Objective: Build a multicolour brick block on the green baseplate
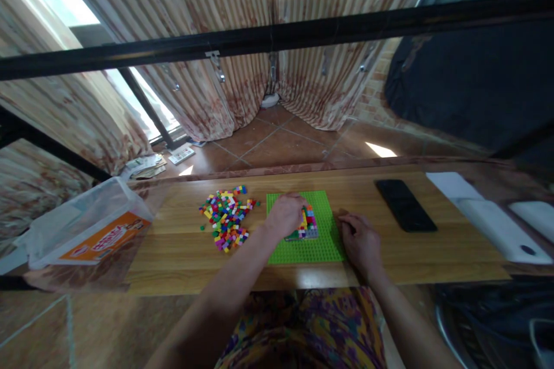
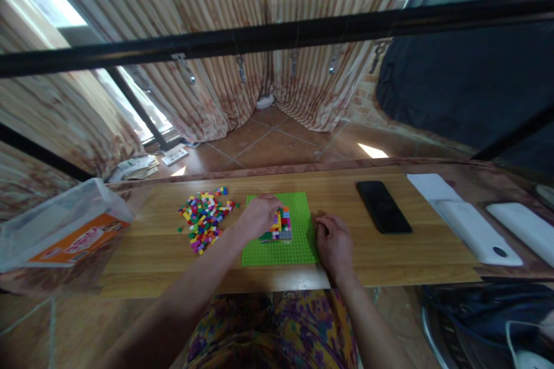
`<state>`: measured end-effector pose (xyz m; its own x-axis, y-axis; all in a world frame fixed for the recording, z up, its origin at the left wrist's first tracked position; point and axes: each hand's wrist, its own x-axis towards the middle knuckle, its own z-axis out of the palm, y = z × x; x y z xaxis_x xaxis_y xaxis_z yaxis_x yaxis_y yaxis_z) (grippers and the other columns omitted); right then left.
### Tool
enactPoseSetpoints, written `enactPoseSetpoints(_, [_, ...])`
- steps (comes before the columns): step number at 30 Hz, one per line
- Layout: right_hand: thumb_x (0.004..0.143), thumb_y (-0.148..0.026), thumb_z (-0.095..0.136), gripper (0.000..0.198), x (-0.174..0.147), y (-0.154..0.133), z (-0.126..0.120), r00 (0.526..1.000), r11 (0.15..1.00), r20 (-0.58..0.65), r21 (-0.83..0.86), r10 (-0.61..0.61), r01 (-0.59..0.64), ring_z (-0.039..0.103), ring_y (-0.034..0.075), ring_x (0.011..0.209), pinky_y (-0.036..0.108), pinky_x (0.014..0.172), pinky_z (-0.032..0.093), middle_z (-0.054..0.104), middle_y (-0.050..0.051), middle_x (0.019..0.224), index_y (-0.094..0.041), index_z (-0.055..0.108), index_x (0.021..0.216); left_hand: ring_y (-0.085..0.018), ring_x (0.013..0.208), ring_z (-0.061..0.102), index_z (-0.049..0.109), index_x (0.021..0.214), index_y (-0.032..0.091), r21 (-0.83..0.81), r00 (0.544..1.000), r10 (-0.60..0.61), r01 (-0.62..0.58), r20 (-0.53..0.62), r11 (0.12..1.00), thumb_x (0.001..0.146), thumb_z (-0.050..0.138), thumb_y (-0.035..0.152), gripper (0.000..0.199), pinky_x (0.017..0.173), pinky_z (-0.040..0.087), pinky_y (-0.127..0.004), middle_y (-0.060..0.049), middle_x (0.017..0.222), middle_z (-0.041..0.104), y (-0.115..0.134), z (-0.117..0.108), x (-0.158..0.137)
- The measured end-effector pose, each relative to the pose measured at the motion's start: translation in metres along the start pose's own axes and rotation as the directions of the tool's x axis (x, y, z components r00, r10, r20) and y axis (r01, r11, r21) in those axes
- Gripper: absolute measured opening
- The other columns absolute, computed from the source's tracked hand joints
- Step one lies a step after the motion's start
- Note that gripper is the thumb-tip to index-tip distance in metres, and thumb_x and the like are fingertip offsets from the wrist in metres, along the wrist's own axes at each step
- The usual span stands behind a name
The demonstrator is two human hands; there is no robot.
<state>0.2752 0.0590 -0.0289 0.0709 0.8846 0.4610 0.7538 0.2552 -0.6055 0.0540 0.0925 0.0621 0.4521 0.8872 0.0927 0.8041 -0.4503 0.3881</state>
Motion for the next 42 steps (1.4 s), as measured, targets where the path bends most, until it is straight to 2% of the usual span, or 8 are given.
enactPoseSetpoints(6, [0.088, -0.027, 0.047, 0.026, 0.000, 0.000, 0.000, 1.000, 1.000, 0.017, -0.012, 0.006, -0.005, 0.063, 0.023, 0.086, 0.040, 0.082, 0.051, 0.070, 0.011, 0.092, -0.018, 0.072, 0.087, -0.020, 0.087, 0.065, 0.075, 0.082, 0.019, -0.032, 1.000, -0.002, 0.003, 0.029, 0.999, 0.071, 0.050, 0.001, 0.032, 0.089, 0.051, -0.030, -0.008, 0.086, 0.071, 0.002, -0.002, 0.006])
enactPoseSetpoints(11, [0.088, -0.026, 0.046, 0.027, 0.000, -0.001, -0.001, 1.000, 1.000, 0.012, -0.012, -0.001, 0.001, 0.063, 0.023, 0.084, 0.039, 0.080, 0.051, 0.070, 0.011, 0.091, -0.018, 0.072, 0.086, -0.021, 0.086, 0.065, 0.075, 0.082, 0.018, -0.018, 0.998, 0.007, -0.006, 0.061, 1.000, 0.069, 0.050, 0.001, 0.033, 0.088, 0.051, -0.032, -0.009, 0.086, 0.070, 0.004, -0.003, 0.007])
enactPoseSetpoints(16, [0.088, -0.026, 0.046, 0.027, 0.000, 0.000, 0.000, 1.000, 1.000, 0.020, -0.023, -0.006, 0.007, 0.063, 0.023, 0.086, 0.039, 0.080, 0.052, 0.070, 0.011, 0.093, -0.018, 0.072, 0.087, -0.022, 0.090, 0.066, 0.075, 0.089, 0.019, -0.084, 1.000, -0.017, 0.017, -0.004, 0.996, 0.070, 0.049, 0.000, 0.037, 0.092, 0.049, -0.034, -0.008, 0.090, 0.072, 0.003, -0.001, 0.002])
enactPoseSetpoints(19, [0.088, -0.026, 0.047, 0.026, 0.000, 0.000, 0.000, 1.000, 1.000, 0.019, -0.018, 0.002, -0.001, 0.063, 0.024, 0.087, 0.039, 0.081, 0.052, 0.070, 0.012, 0.093, -0.017, 0.072, 0.088, -0.023, 0.096, 0.066, 0.073, 0.100, 0.018, -0.102, 0.999, -0.034, 0.032, -0.019, 0.994, 0.072, 0.050, 0.000, 0.040, 0.094, 0.049, -0.034, -0.008, 0.098, 0.073, 0.000, 0.001, 0.002])
enactPoseSetpoints(22, [0.088, -0.025, 0.047, 0.026, 0.000, -0.001, 0.000, 1.000, 1.000, 0.010, -0.004, 0.005, -0.005, 0.063, 0.023, 0.086, 0.039, 0.082, 0.052, 0.070, 0.011, 0.092, -0.017, 0.072, 0.088, -0.020, 0.097, 0.067, 0.067, 0.117, 0.019, -0.152, 0.993, -0.112, 0.106, -0.033, 0.983, 0.080, 0.048, 0.004, 0.044, 0.094, 0.049, -0.032, -0.008, 0.104, 0.074, 0.000, 0.000, 0.003])
enactPoseSetpoints(25, [0.088, -0.026, 0.047, 0.026, 0.000, -0.001, -0.001, 1.000, 1.000, 0.010, 0.002, 0.006, -0.006, 0.063, 0.023, 0.086, 0.040, 0.082, 0.051, 0.070, 0.011, 0.092, -0.017, 0.072, 0.087, -0.019, 0.092, 0.069, 0.062, 0.124, 0.018, -0.237, 0.975, -0.216, 0.200, -0.044, 0.951, 0.088, 0.043, 0.010, 0.042, 0.090, 0.051, -0.031, -0.008, 0.102, 0.075, 0.000, 0.000, 0.005])
enactPoseSetpoints(33, [0.088, -0.027, 0.047, 0.026, 0.000, 0.000, 0.000, 1.000, 1.000, 0.009, -0.014, 0.006, -0.006, 0.063, 0.024, 0.087, 0.040, 0.082, 0.051, 0.070, 0.012, 0.092, -0.017, 0.072, 0.087, -0.018, 0.086, 0.069, 0.068, 0.113, 0.014, -0.402, 0.947, -0.320, 0.288, -0.013, 0.869, 0.087, 0.054, 0.018, 0.030, 0.082, 0.052, -0.027, -0.008, 0.096, 0.075, -0.009, 0.013, 0.009])
enactPoseSetpoints(42, [0.087, -0.027, 0.048, 0.026, 0.000, 0.001, 0.001, 1.000, 1.000, -0.001, -0.007, -0.002, 0.002, 0.063, 0.023, 0.085, 0.038, 0.080, 0.051, 0.069, 0.011, 0.090, -0.016, 0.072, 0.086, -0.014, 0.081, 0.067, 0.070, 0.107, 0.015, -0.531, 0.932, -0.363, 0.316, 0.018, 0.786, 0.086, 0.053, 0.016, 0.027, 0.077, 0.053, -0.024, -0.004, 0.091, 0.075, -0.011, 0.027, 0.010])
